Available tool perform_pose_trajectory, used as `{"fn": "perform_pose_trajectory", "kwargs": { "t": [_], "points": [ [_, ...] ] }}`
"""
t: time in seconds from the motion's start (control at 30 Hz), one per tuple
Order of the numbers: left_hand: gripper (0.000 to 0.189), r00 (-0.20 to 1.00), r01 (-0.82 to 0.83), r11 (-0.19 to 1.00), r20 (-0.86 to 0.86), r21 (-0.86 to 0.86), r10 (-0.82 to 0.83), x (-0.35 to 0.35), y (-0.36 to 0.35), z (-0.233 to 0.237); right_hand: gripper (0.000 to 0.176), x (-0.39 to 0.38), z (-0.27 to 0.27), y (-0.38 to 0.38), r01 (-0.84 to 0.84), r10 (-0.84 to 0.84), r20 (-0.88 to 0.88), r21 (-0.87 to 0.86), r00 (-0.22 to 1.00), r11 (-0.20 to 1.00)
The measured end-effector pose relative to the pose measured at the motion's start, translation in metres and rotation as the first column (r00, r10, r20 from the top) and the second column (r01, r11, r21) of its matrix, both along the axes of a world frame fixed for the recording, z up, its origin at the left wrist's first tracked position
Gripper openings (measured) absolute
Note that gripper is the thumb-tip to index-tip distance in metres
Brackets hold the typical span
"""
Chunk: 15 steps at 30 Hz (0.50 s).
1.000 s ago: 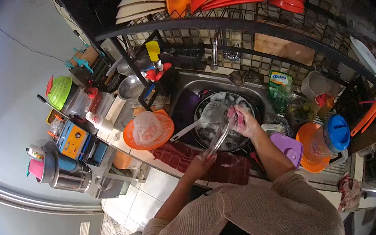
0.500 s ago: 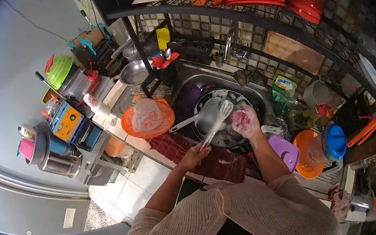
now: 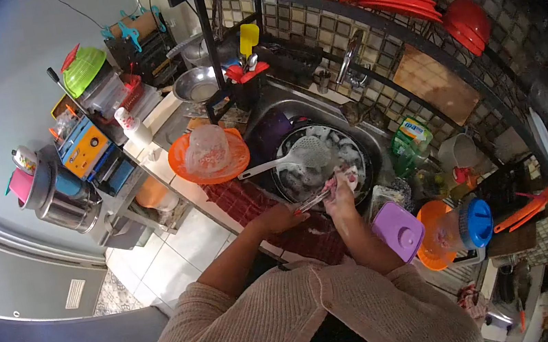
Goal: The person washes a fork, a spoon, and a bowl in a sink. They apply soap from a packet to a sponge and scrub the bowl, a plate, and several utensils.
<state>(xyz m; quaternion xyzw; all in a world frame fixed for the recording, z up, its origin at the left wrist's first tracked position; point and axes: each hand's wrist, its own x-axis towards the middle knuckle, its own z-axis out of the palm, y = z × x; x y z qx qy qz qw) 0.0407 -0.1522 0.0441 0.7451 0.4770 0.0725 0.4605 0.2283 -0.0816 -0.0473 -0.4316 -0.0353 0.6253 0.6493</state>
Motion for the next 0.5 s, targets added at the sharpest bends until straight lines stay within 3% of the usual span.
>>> {"fn": "perform_pose_trajectory", "kwargs": {
  "t": [0.17,0.23,0.27,0.33,0.37,0.4,0.43,0.5],
  "points": [
    [0.049,0.988,0.070,0.993,-0.129,-0.090,-0.081,0.002,0.003,-0.008,0.019,0.003,0.005,0.006,0.064,-0.063,0.013,-0.166,0.998,0.984],
    [0.051,0.999,-0.041,0.994,-0.013,0.098,0.043,0.005,0.000,-0.030,0.018,0.019,-0.003,0.019,0.087,-0.093,-0.054,-0.111,0.994,0.990],
    [0.051,0.999,-0.037,0.994,-0.015,0.098,0.039,0.005,-0.001,-0.029,0.019,0.018,0.009,0.016,0.105,-0.105,-0.016,-0.049,0.994,0.993],
    [0.055,0.996,-0.016,0.989,0.094,0.150,0.001,0.006,-0.002,-0.024,0.020,0.008,0.069,0.000,0.104,-0.106,-0.039,-0.048,0.994,0.993],
    [0.055,0.995,-0.015,0.988,0.098,0.151,0.001,0.006,0.002,-0.048,0.021,0.006,0.085,-0.004,0.098,-0.100,-0.059,-0.047,0.993,0.994],
    [0.054,0.999,-0.035,0.989,-0.004,0.143,0.036,0.006,0.009,-0.093,0.022,0.017,0.052,0.016,0.228,-0.228,-0.037,0.006,0.973,0.974],
    [0.052,0.992,-0.058,0.989,-0.106,0.138,0.073,0.006,0.013,-0.116,0.022,0.026,0.042,0.025,0.224,-0.224,-0.033,0.011,0.974,0.975],
    [0.052,0.995,-0.095,0.991,-0.004,0.092,0.096,0.010,-0.002,-0.059,0.025,0.035,0.036,0.037,0.252,-0.255,0.027,0.077,0.967,0.965]
  ]
}}
